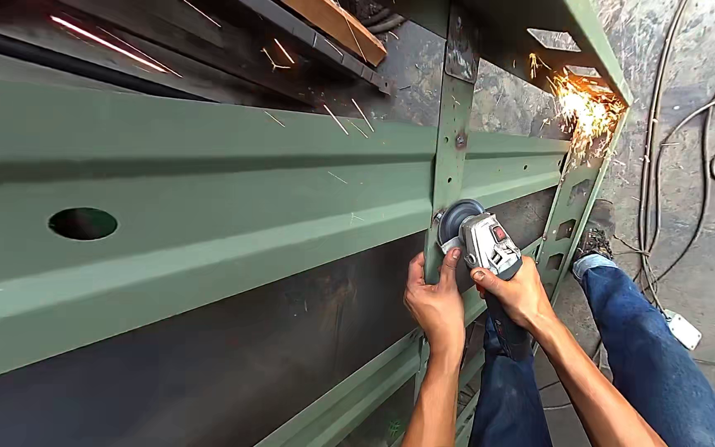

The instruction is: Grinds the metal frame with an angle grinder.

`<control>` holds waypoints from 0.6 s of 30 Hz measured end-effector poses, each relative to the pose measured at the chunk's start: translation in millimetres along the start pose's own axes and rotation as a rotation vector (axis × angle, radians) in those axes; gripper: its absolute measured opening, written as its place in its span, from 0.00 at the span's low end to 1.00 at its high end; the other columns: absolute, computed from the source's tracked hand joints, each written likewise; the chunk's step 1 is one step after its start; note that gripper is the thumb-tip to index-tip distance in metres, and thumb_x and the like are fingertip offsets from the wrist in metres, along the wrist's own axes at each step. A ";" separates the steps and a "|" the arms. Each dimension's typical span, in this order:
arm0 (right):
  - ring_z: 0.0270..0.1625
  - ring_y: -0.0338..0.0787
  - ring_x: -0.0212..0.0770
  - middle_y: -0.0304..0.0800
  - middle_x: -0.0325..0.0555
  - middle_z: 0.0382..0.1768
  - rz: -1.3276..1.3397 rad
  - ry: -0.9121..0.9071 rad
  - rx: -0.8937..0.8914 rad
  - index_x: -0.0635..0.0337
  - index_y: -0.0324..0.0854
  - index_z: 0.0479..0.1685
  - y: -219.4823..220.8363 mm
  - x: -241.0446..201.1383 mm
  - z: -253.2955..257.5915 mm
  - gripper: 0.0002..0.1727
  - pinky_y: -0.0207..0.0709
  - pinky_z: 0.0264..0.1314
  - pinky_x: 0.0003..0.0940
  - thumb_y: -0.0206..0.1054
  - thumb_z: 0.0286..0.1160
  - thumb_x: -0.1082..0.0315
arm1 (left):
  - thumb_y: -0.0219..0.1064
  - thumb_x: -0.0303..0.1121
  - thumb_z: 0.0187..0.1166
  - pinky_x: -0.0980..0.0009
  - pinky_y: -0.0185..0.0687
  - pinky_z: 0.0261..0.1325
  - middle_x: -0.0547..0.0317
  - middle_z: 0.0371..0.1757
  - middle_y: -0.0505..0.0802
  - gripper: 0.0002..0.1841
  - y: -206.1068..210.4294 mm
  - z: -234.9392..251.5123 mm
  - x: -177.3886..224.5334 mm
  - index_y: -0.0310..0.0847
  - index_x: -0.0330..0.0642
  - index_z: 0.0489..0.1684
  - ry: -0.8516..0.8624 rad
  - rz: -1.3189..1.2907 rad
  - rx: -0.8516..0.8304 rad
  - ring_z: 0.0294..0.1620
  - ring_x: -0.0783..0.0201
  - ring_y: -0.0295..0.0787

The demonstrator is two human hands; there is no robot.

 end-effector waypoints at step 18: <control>0.23 0.90 0.32 0.91 0.31 0.21 -0.023 -0.001 -0.015 0.41 0.90 0.32 1.0 -1.5 3.2 0.35 0.88 0.28 0.39 0.76 0.42 0.19 | 0.81 0.53 0.66 0.64 0.85 0.35 0.69 0.28 0.92 0.20 -1.2 0.5 -2.3 0.89 0.52 0.47 0.009 -0.018 0.032 0.28 0.71 0.88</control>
Point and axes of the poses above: each hand's wrist, its own z-axis towards the middle knuckle, its own y-axis out of the palm, x = y × z, the point moved 10 cm from there along z, towards the middle knuckle
